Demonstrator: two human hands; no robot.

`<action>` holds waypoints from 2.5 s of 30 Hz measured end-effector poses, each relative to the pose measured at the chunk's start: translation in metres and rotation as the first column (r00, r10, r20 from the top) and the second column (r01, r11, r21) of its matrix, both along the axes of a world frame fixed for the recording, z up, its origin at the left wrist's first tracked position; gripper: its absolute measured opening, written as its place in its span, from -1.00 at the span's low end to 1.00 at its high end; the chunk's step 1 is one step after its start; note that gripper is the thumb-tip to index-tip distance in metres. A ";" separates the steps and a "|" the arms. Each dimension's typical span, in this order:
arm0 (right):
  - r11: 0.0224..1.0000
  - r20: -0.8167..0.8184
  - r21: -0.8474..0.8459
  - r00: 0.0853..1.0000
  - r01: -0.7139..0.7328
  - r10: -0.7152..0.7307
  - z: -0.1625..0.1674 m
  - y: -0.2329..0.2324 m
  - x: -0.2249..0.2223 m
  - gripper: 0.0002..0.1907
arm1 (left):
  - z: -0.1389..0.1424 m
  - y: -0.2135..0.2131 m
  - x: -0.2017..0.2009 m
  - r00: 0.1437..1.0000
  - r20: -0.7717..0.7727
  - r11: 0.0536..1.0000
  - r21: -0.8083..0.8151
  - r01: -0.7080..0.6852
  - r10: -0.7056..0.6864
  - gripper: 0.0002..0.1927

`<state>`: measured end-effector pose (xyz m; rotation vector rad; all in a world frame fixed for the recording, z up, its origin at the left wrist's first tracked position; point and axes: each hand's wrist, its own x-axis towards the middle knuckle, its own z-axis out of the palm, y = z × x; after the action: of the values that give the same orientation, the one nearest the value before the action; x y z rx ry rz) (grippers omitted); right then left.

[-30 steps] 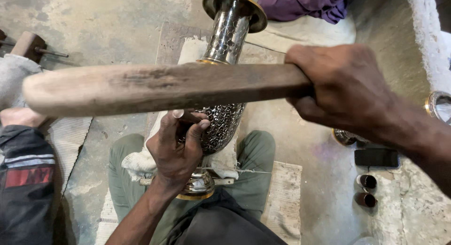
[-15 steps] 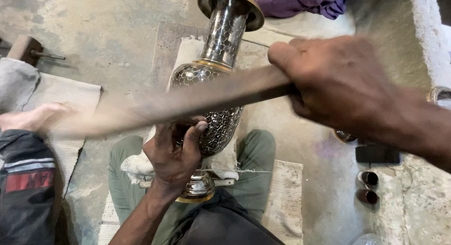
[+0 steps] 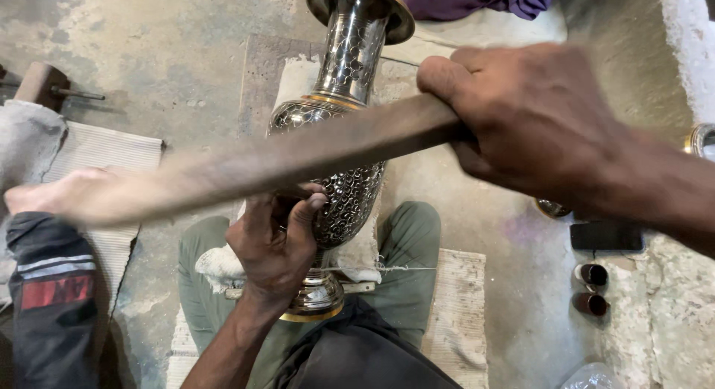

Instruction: The person sits on the floor with an ornate metal vase braced between the legs and holds a small punch against its surface, striking the punch with a wooden mallet to work the patterned body. Near the end the person sets the mallet aside and rubs the vase with a handheld stone.

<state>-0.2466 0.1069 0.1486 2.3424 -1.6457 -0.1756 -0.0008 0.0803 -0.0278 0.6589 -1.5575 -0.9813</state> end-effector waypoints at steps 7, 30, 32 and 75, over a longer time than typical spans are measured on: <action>0.997 0.164 0.059 0.985 0.039 -0.048 0.001 -0.002 0.006 -0.87 | -0.001 -0.001 0.000 0.998 0.054 1.000 -0.025 -0.011 0.013 -0.77; 0.988 0.027 -0.138 0.997 -0.074 0.079 0.003 0.008 -0.008 -0.85 | 0.000 -0.004 0.004 0.988 0.148 0.990 -0.137 -0.028 0.048 -0.76; 0.996 0.148 -0.064 0.987 -0.055 0.064 0.007 0.006 -0.007 -0.81 | -0.002 -0.006 0.003 0.999 0.040 0.987 -0.159 0.015 -0.009 -0.65; 0.994 0.573 0.050 0.812 0.099 -0.110 -0.014 -0.012 -0.018 -0.72 | 0.000 -0.027 0.011 0.983 0.154 0.995 0.028 0.095 -0.098 -0.66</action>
<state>-0.2644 0.0951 0.1342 2.4650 -2.0349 0.5649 0.0106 0.0537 -0.0276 0.6937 -1.7316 -1.0395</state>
